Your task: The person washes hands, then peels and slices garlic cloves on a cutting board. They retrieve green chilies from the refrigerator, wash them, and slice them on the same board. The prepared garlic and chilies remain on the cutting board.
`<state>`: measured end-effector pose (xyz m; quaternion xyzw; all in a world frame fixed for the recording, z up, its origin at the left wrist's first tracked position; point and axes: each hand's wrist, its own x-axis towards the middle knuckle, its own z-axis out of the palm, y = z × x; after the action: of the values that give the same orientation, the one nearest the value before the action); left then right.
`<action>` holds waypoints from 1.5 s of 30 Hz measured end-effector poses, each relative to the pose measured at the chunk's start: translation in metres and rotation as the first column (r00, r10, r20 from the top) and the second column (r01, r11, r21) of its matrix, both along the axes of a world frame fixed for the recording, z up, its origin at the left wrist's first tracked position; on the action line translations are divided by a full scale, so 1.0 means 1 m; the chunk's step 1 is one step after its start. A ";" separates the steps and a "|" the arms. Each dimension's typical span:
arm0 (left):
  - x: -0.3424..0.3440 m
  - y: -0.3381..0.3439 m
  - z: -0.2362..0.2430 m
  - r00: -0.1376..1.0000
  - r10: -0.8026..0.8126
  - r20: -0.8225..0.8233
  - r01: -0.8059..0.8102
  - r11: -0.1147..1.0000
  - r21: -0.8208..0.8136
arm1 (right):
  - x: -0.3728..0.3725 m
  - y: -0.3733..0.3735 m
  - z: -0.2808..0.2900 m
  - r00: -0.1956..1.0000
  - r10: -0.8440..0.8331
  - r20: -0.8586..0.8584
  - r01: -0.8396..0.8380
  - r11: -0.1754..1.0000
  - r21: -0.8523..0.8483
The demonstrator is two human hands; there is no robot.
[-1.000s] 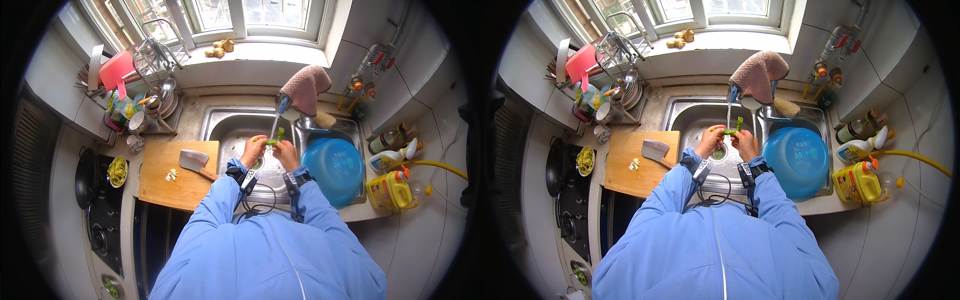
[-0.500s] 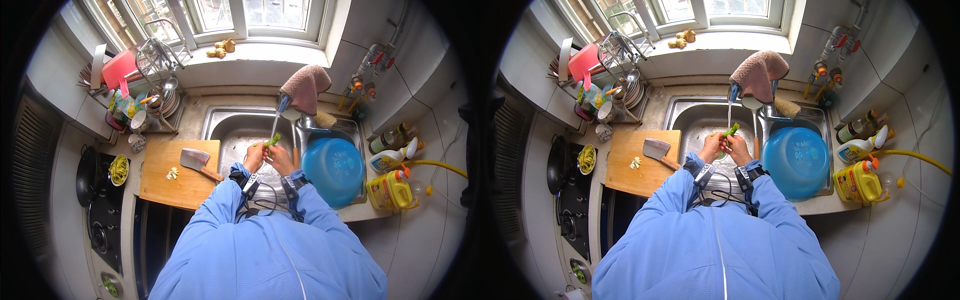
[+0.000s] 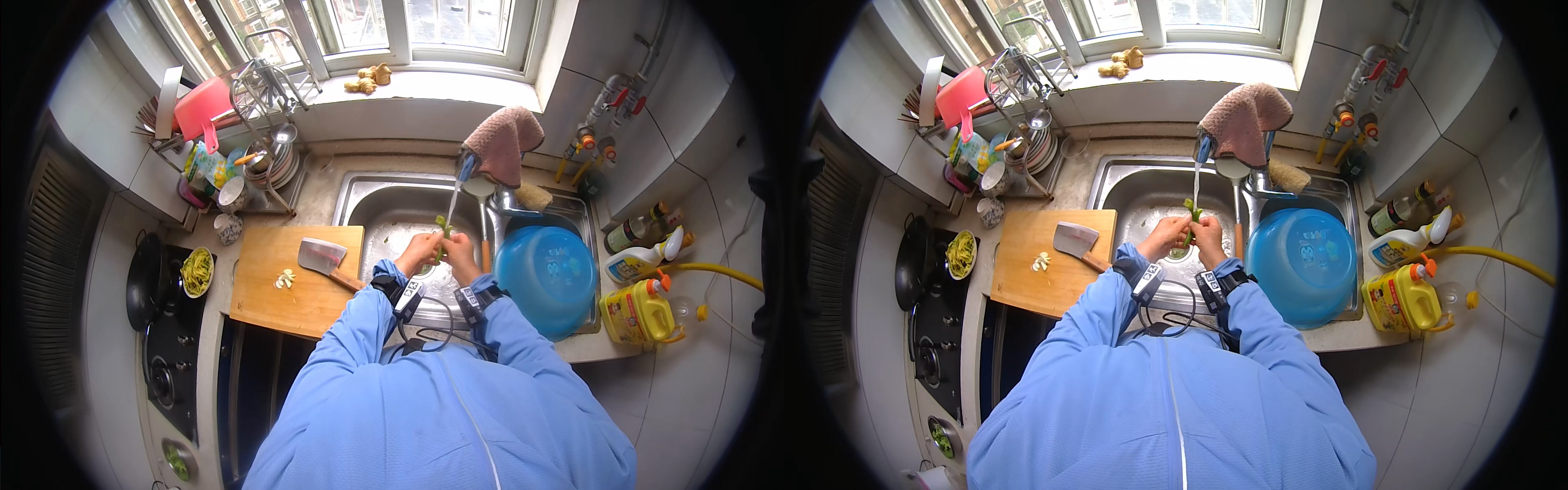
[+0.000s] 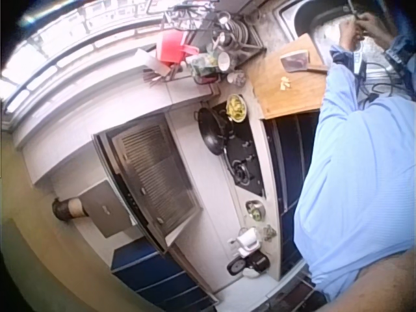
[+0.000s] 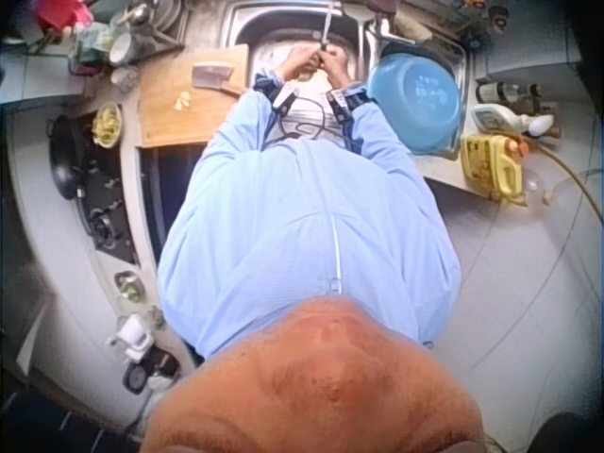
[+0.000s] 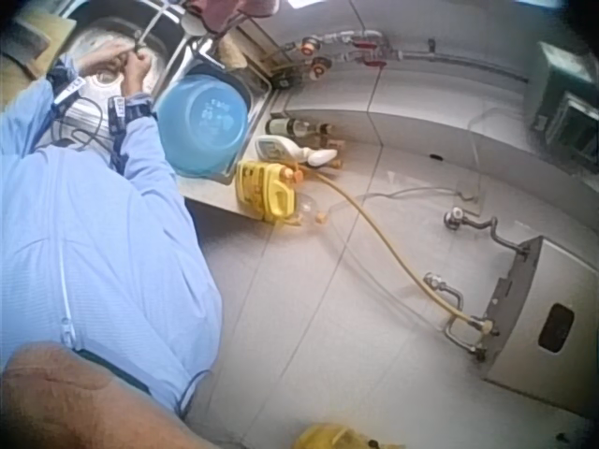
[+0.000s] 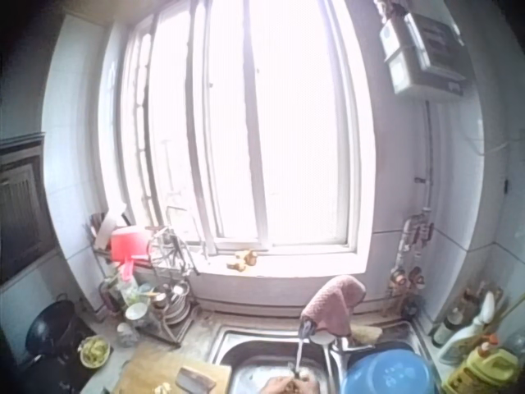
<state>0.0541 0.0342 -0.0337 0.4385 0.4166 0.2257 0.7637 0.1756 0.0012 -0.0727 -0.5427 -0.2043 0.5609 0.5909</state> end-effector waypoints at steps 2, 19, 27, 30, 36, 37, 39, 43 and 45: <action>0.005 0.000 0.004 0.999 0.014 -0.031 -0.015 0.998 -0.054 | -0.007 0.001 -0.004 0.951 -0.018 0.308 0.023 1.000 -0.013; -0.002 0.015 -0.050 0.802 0.530 -0.276 -0.453 0.840 0.297 | 0.089 0.015 0.058 0.170 0.322 0.931 -0.145 0.943 -0.299; -0.006 0.021 -0.081 0.836 0.448 -0.316 -0.354 0.882 0.312 | 0.150 0.038 0.078 -0.036 0.447 0.894 0.080 0.893 -0.443; -0.009 0.020 -0.080 0.844 0.449 -0.293 -0.365 0.882 0.298 | 0.156 0.042 0.075 -0.057 0.395 0.917 0.058 0.918 -0.392; -0.016 0.012 -0.067 0.852 0.375 -0.364 -0.253 0.905 0.341 | 0.158 0.053 0.078 -0.078 0.354 0.932 0.106 0.933 -0.345; -0.016 0.011 -0.065 0.865 0.368 -0.340 -0.239 0.900 0.364 | 0.159 0.055 0.079 -0.091 0.358 0.929 0.119 0.930 -0.347; -0.015 0.010 -0.058 0.867 0.349 -0.356 -0.192 0.893 0.407 | 0.161 0.056 0.080 -0.110 0.348 0.931 0.114 0.935 -0.336; -0.018 0.016 -0.013 0.881 0.274 -0.385 -0.038 0.853 0.521 | 0.170 0.054 0.076 -0.179 0.307 0.935 0.017 0.951 -0.309; -0.016 0.022 0.024 0.921 0.245 -0.302 -0.059 0.856 0.514 | 0.177 0.053 0.077 -0.160 0.329 0.931 -0.043 0.940 -0.339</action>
<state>0.0383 0.0565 -0.0098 0.6178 0.5103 0.3021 0.5164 0.3522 0.0542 0.0039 -0.7942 -0.5976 0.0590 0.0929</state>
